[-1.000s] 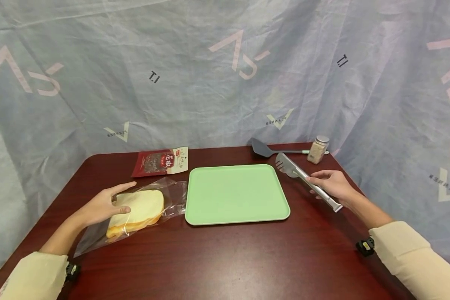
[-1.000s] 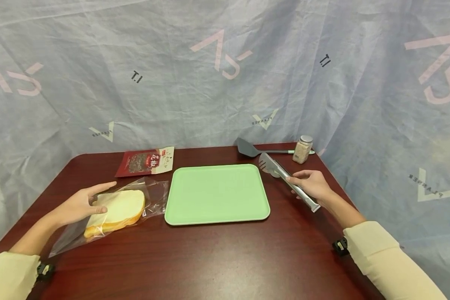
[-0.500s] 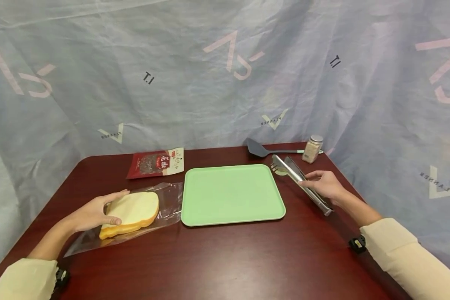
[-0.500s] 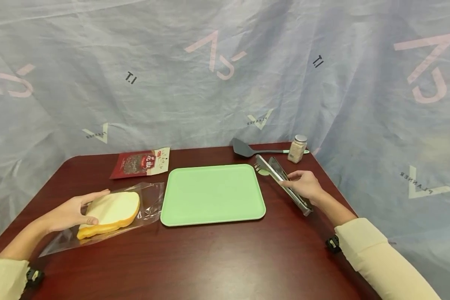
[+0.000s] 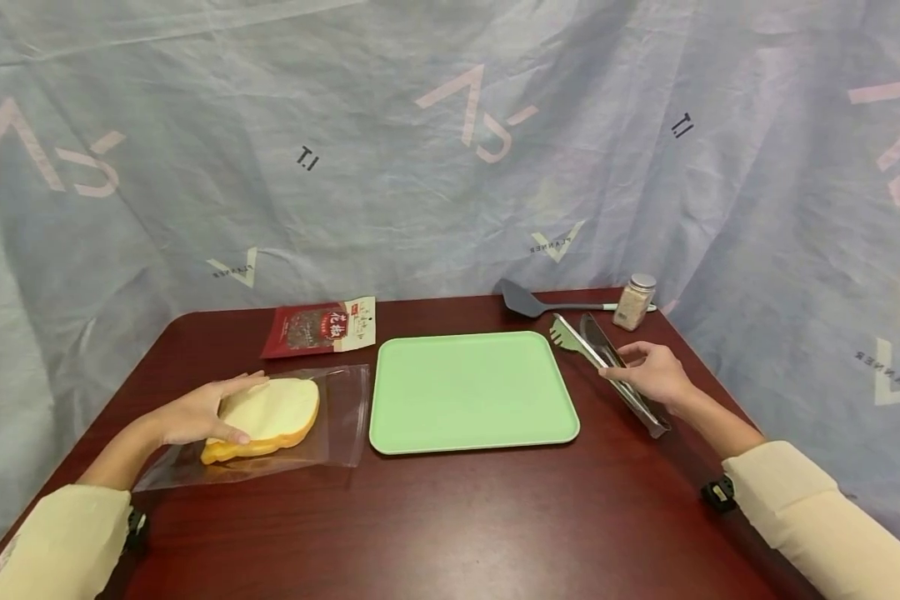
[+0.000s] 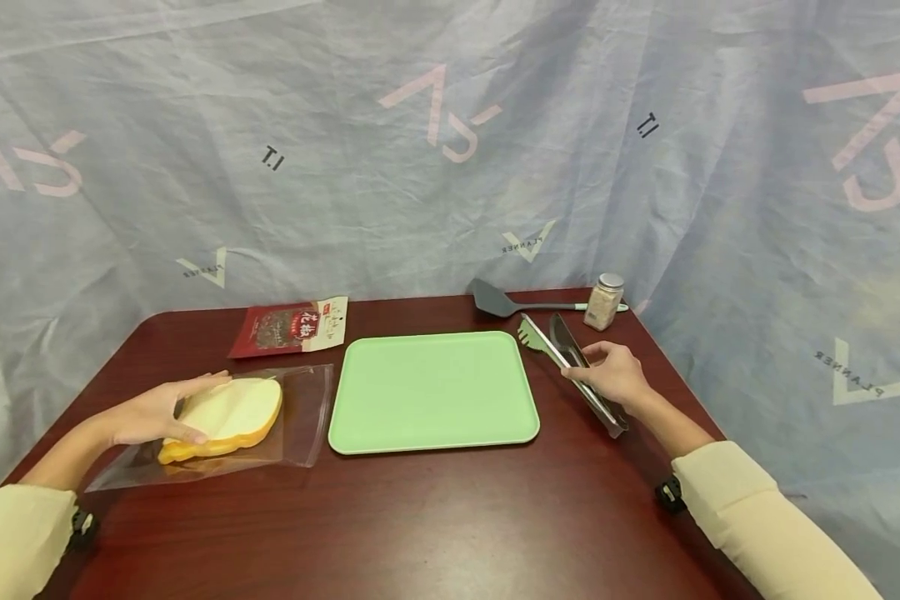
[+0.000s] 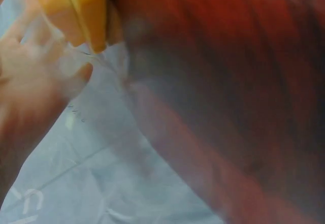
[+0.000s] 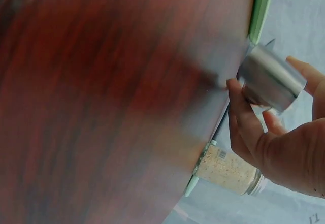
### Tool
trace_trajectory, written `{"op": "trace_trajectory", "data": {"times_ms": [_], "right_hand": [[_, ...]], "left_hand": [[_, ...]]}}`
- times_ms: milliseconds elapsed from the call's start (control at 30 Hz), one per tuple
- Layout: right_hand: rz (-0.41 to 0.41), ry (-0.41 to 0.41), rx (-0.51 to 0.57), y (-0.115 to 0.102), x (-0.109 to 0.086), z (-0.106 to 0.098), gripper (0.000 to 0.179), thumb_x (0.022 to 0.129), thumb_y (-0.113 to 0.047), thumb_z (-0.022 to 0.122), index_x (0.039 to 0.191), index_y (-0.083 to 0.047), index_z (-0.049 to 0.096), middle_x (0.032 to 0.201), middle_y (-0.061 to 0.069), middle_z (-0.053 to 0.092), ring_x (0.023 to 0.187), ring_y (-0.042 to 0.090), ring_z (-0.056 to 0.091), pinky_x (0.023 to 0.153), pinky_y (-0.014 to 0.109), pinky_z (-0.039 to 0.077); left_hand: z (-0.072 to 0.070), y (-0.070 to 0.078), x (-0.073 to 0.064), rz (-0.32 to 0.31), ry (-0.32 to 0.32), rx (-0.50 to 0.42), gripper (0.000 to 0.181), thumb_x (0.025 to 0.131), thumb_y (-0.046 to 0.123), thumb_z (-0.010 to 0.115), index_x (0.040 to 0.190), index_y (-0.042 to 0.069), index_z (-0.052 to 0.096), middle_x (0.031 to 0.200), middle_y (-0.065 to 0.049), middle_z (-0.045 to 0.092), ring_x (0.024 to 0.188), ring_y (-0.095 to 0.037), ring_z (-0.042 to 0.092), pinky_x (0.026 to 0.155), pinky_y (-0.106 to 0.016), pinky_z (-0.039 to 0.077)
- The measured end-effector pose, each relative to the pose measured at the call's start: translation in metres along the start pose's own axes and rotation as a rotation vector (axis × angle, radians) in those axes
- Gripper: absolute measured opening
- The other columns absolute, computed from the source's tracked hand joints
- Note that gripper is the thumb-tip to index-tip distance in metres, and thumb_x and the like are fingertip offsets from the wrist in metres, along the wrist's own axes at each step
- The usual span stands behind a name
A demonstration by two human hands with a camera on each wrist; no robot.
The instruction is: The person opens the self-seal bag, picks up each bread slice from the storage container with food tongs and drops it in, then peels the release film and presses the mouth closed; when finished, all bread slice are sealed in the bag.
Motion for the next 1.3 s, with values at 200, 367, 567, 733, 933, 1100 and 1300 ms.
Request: {"op": "trace_trajectory", "data": {"times_ms": [200, 367, 567, 733, 933, 1100, 1300], "right_hand": [[-0.017, 0.030, -0.089, -0.004, -0.001, 0.000, 0.077, 0.081, -0.049, 0.079, 0.130, 0.005, 0.054, 0.115, 0.027, 0.061, 0.098, 0.037, 0.061, 0.071, 0.040, 0.052], [0.000, 0.020, -0.117, -0.002, -0.001, 0.000, 0.081, 0.080, -0.052, 0.079, 0.130, 0.007, 0.053, 0.121, 0.031, 0.058, 0.105, 0.043, 0.058, 0.076, 0.045, 0.052], [-0.010, 0.029, -0.194, -0.004, 0.001, -0.001, 0.082, 0.081, -0.053, 0.077, 0.128, 0.010, 0.053, 0.119, 0.031, 0.059, 0.103, 0.044, 0.058, 0.075, 0.047, 0.052], [-0.020, 0.013, -0.263, -0.009, 0.002, 0.002, 0.084, 0.082, -0.054, 0.075, 0.127, 0.014, 0.053, 0.123, 0.034, 0.056, 0.105, 0.048, 0.057, 0.076, 0.050, 0.051], [-0.035, -0.055, -0.338, -0.021, 0.001, 0.004, 0.094, 0.085, -0.053, 0.072, 0.130, 0.023, 0.040, 0.123, 0.043, 0.048, 0.108, 0.054, 0.052, 0.080, 0.057, 0.049], [-0.159, 0.111, -0.354, -0.077, -0.010, 0.015, 0.086, 0.086, -0.041, 0.075, 0.134, 0.020, 0.038, 0.123, 0.044, 0.041, 0.110, 0.062, 0.045, 0.087, 0.066, 0.042], [-0.466, 0.053, -0.193, -0.183, -0.015, 0.078, 0.053, 0.091, -0.023, 0.072, 0.133, 0.003, 0.053, 0.122, 0.026, 0.056, 0.102, 0.040, 0.061, 0.083, 0.051, 0.051]], "left_hand": [[-0.001, 0.026, 0.007, 0.049, -0.020, 0.009, 0.091, 0.073, 0.027, 0.088, 0.148, 0.001, 0.042, 0.156, -0.028, 0.028, 0.142, -0.055, 0.017, 0.101, -0.076, 0.022], [0.003, 0.054, 0.027, 0.109, 0.054, 0.087, 0.078, 0.084, 0.030, 0.081, 0.147, 0.001, 0.045, 0.150, -0.020, 0.044, 0.137, -0.047, 0.036, 0.102, -0.069, 0.032], [0.017, 0.068, 0.044, 0.130, 0.067, 0.080, 0.066, 0.093, 0.026, 0.071, 0.146, -0.003, 0.045, 0.148, -0.021, 0.046, 0.137, -0.045, 0.038, 0.105, -0.065, 0.033], [0.026, 0.065, 0.044, 0.085, 0.059, 0.079, 0.071, 0.091, 0.027, 0.073, 0.147, -0.004, 0.042, 0.150, -0.022, 0.043, 0.139, -0.047, 0.033, 0.106, -0.066, 0.030], [0.031, 0.067, 0.044, 0.131, 0.063, 0.156, 0.067, 0.092, 0.029, 0.071, 0.144, -0.004, 0.046, 0.151, -0.027, 0.038, 0.138, -0.051, 0.033, 0.106, -0.067, 0.029], [0.030, 0.066, 0.039, 0.134, 0.075, 0.207, 0.066, 0.092, 0.031, 0.072, 0.143, -0.003, 0.049, 0.155, -0.029, 0.031, 0.137, -0.055, 0.030, 0.106, -0.069, 0.026], [0.028, 0.061, 0.034, 0.086, 0.093, 0.191, 0.075, 0.090, 0.036, 0.074, 0.147, -0.001, 0.043, 0.160, -0.025, 0.020, 0.141, -0.054, 0.020, 0.104, -0.074, 0.022]]}}
Point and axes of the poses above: each hand's wrist, its own x-axis towards the middle knuckle, its own z-axis out of the palm, y = z × x, the point moved 7 cm from there along x, towards the middle knuckle
